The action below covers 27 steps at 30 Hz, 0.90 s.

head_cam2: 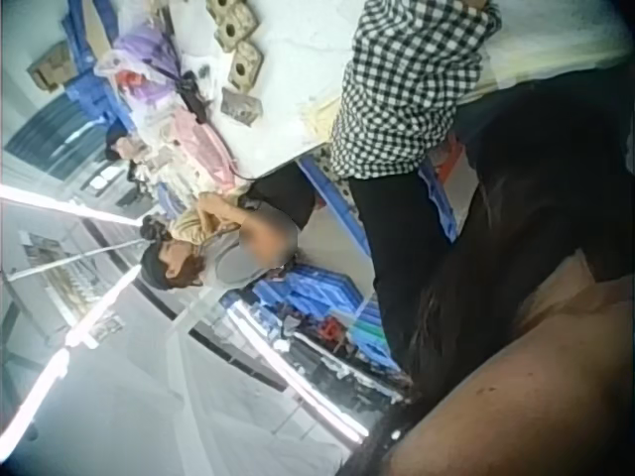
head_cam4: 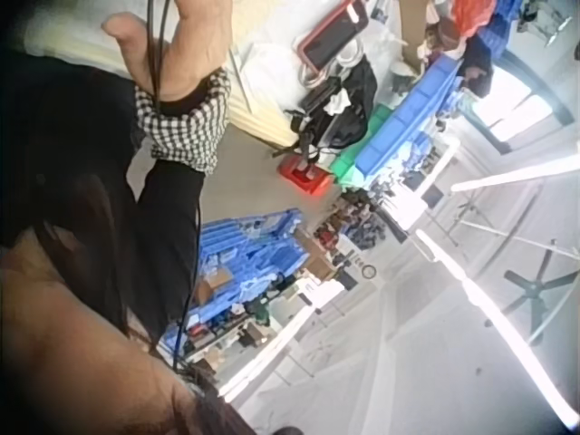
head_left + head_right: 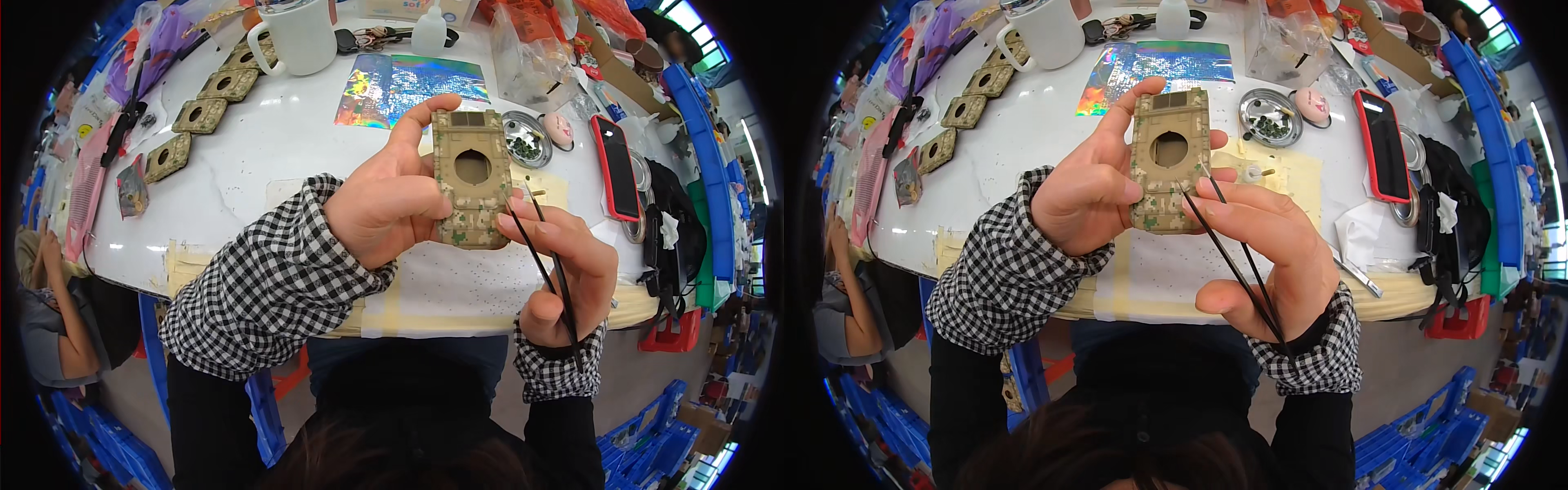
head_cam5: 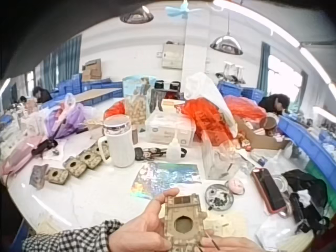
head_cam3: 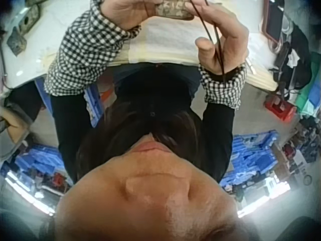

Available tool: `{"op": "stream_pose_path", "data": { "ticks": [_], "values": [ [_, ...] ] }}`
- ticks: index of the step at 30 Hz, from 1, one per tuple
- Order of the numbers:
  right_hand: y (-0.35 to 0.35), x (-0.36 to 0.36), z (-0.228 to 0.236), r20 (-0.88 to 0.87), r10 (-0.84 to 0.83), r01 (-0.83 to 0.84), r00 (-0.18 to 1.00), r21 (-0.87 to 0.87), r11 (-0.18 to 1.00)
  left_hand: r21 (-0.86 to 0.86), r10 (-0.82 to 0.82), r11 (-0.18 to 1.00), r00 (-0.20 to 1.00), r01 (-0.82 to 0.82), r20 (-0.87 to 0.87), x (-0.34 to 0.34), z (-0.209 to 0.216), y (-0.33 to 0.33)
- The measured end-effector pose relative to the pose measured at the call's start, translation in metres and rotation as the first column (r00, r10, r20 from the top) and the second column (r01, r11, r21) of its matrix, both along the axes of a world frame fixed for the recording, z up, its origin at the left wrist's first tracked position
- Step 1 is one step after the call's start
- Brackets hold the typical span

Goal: Painting camouflage details onto toy tank hulls using a fine paintbrush.

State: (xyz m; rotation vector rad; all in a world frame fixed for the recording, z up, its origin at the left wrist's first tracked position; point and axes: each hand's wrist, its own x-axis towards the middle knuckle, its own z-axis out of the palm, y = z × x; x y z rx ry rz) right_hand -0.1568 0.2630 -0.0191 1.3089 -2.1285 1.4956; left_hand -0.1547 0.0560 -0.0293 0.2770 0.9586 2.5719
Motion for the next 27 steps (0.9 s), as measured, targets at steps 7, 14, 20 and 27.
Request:
{"op": "stream_pose_path", "data": {
  "ticks": [7,14,20,27],
  "values": [
    [0.0003,0.0008,-0.0021,0.028,-0.007,0.008,1.000,-0.010,1.000,-0.004,-0.003,1.000,1.000,0.003,0.003,-0.0003,-0.0010,-0.0002],
    [0.0017,0.0002,-0.0015,0.020,-0.001,0.001,1.000,0.009,1.000,0.021,0.008,1.000,1.000,-0.008,0.014,0.0005,-0.0013,0.0006],
    [0.0012,-0.0002,-0.0029,0.017,0.001,-0.001,1.000,-0.006,1.000,0.010,-0.002,1.000,1.000,0.002,0.018,0.0003,-0.0013,-0.0006],
    [0.0015,-0.0008,-0.0023,0.006,-0.004,0.004,1.000,0.009,1.000,-0.016,0.003,1.000,1.000,-0.002,0.029,0.0005,-0.0007,-0.0008]
  ]
}}
